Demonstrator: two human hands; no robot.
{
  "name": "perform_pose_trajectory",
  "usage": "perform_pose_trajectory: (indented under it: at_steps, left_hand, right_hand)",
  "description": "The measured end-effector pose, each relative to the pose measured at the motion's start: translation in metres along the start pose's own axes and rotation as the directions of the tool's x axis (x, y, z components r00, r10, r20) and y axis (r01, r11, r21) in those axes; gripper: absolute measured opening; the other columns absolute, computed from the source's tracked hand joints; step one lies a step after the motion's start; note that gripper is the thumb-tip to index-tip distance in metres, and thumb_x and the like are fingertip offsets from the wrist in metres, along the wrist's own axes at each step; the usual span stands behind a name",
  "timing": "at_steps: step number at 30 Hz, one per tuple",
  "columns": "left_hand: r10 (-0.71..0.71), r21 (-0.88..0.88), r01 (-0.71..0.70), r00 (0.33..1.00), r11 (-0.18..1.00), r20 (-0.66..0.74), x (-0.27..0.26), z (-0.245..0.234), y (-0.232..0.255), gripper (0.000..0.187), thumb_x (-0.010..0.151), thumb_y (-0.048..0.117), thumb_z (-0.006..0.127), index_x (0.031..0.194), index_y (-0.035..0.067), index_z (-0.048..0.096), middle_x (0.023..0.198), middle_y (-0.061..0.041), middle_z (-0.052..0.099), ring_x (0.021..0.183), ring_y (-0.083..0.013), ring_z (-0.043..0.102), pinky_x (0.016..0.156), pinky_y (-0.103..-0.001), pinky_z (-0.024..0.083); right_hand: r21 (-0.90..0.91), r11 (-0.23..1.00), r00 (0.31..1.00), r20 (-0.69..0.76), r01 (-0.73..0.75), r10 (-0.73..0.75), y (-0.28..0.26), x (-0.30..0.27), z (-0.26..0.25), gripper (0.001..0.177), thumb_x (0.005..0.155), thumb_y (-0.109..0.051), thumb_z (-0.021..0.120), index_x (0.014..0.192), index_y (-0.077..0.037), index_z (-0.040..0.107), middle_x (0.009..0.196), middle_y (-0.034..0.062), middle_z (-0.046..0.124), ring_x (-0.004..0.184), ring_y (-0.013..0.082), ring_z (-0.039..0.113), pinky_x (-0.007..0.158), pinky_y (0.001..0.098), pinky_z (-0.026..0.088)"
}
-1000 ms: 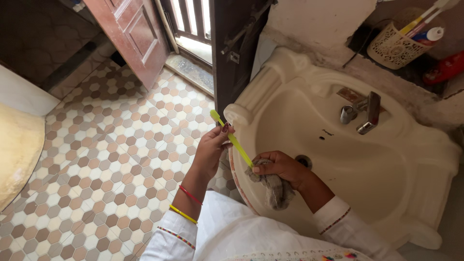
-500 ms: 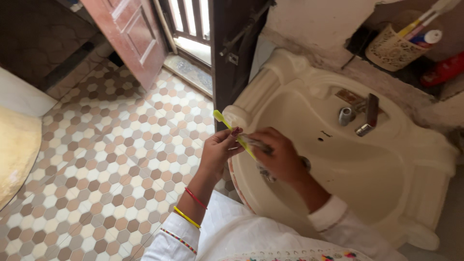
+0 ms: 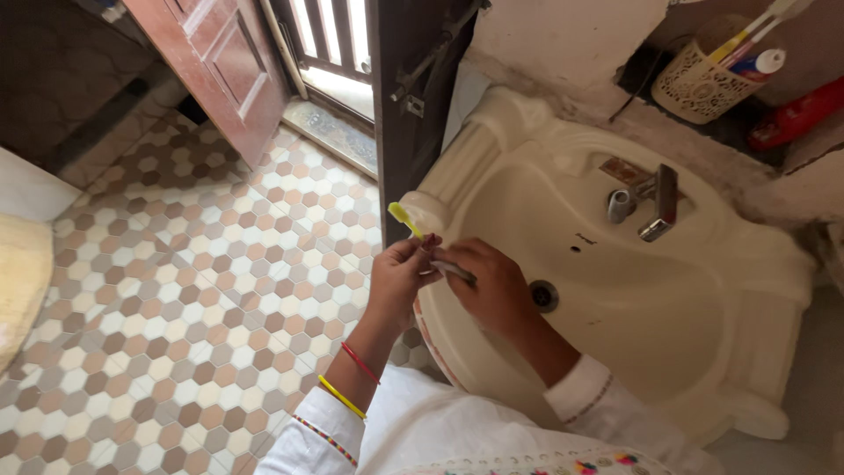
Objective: The person wipes a yellow toothbrush with a cloth, places it in a holder, then wipes a hairbrush and a light blue cup with the same cloth. The person also wipes the wall around the cup and the sink area.
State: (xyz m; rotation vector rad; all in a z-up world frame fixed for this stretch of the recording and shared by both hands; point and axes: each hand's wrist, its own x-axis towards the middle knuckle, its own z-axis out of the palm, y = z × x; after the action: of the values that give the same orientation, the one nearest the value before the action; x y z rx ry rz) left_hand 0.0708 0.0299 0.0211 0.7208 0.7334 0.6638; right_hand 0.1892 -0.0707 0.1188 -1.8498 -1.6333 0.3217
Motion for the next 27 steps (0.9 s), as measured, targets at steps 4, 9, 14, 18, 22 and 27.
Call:
perform_pose_trajectory:
  at_steps: [4, 9, 14, 18, 22, 27]
  left_hand:
    - [0.046, -0.024, -0.047, 0.998, 0.999, -0.031, 0.003, -0.011, 0.007, 0.032, 0.092, 0.023, 0.070, 0.113, 0.000, 0.074, 0.102, -0.008, 0.076, 0.086, -0.0144, 0.072, 0.079, -0.032, 0.063]
    - [0.079, 0.007, -0.079, 0.992, 0.997, -0.101, 0.008, -0.030, 0.029, 0.031, 0.096, 0.026, 0.070, 0.110, -0.001, 0.074, 0.099, -0.010, 0.076, 0.084, -0.0173, 0.073, 0.077, -0.033, 0.063]
    - [0.057, -0.022, -0.058, 0.998, 0.998, -0.025, 0.006, -0.017, 0.015, 0.022, 0.094, 0.015, 0.065, 0.111, 0.002, 0.074, 0.100, -0.009, 0.077, 0.086, -0.0164, 0.073, 0.077, -0.033, 0.064]
    - [0.058, 0.078, -0.057, 0.998, 0.995, -0.011, 0.001, 0.002, 0.009, 0.019, 0.097, 0.011, 0.066, 0.111, 0.001, 0.074, 0.101, -0.008, 0.076, 0.090, -0.0133, 0.073, 0.078, -0.031, 0.062]
    - [0.154, -0.011, -0.155, 0.988, 0.988, -0.023, 0.017, -0.006, 0.031, 0.023, 0.092, 0.013, 0.068, 0.108, -0.001, 0.075, 0.101, -0.008, 0.076, 0.089, -0.0155, 0.073, 0.078, -0.033, 0.065]
    - [0.105, 0.003, -0.105, 0.989, 0.994, -0.107, 0.023, -0.017, 0.051, 0.026, 0.091, 0.022, 0.075, 0.104, -0.001, 0.072, 0.094, -0.007, 0.073, 0.085, -0.0162, 0.072, 0.074, -0.032, 0.063]
  right_hand:
    - [0.057, 0.995, 0.997, 0.006, 0.081, -0.082, -0.002, 0.003, 0.000, 0.029, 0.083, -0.005, 0.069, 0.111, -0.012, 0.075, 0.111, 0.0072, 0.072, 0.098, 0.0264, 0.072, 0.083, 0.0358, 0.058]
    - [0.014, 0.997, 0.977, 0.203, -0.072, 0.068, 0.001, -0.014, -0.007, 0.029, 0.079, -0.004, 0.070, 0.106, -0.013, 0.078, 0.101, 0.0082, 0.073, 0.092, 0.0269, 0.072, 0.081, 0.0365, 0.057]
    - [0.075, 0.985, 0.970, 0.204, -0.152, 0.135, 0.003, -0.005, -0.007, 0.026, 0.079, -0.004, 0.072, 0.103, -0.012, 0.077, 0.098, 0.0075, 0.075, 0.088, 0.0243, 0.075, 0.079, 0.0349, 0.058]
    - [0.106, 0.993, 0.998, 0.032, -0.053, 0.050, -0.001, 0.018, -0.005, 0.025, 0.080, -0.004, 0.073, 0.105, -0.009, 0.074, 0.102, 0.0080, 0.074, 0.090, 0.0243, 0.073, 0.079, 0.0339, 0.057]
    - [0.077, 0.990, 0.983, 0.151, -0.119, 0.106, 0.001, 0.008, -0.007, 0.025, 0.080, -0.004, 0.072, 0.103, -0.013, 0.077, 0.099, 0.0074, 0.072, 0.085, 0.0229, 0.073, 0.076, 0.0337, 0.057]
    - [0.060, 0.989, 0.970, 0.213, -0.136, 0.120, 0.010, -0.004, -0.009, 0.023, 0.079, -0.006, 0.072, 0.101, -0.014, 0.077, 0.097, 0.0066, 0.074, 0.088, 0.0236, 0.073, 0.079, 0.0352, 0.057]
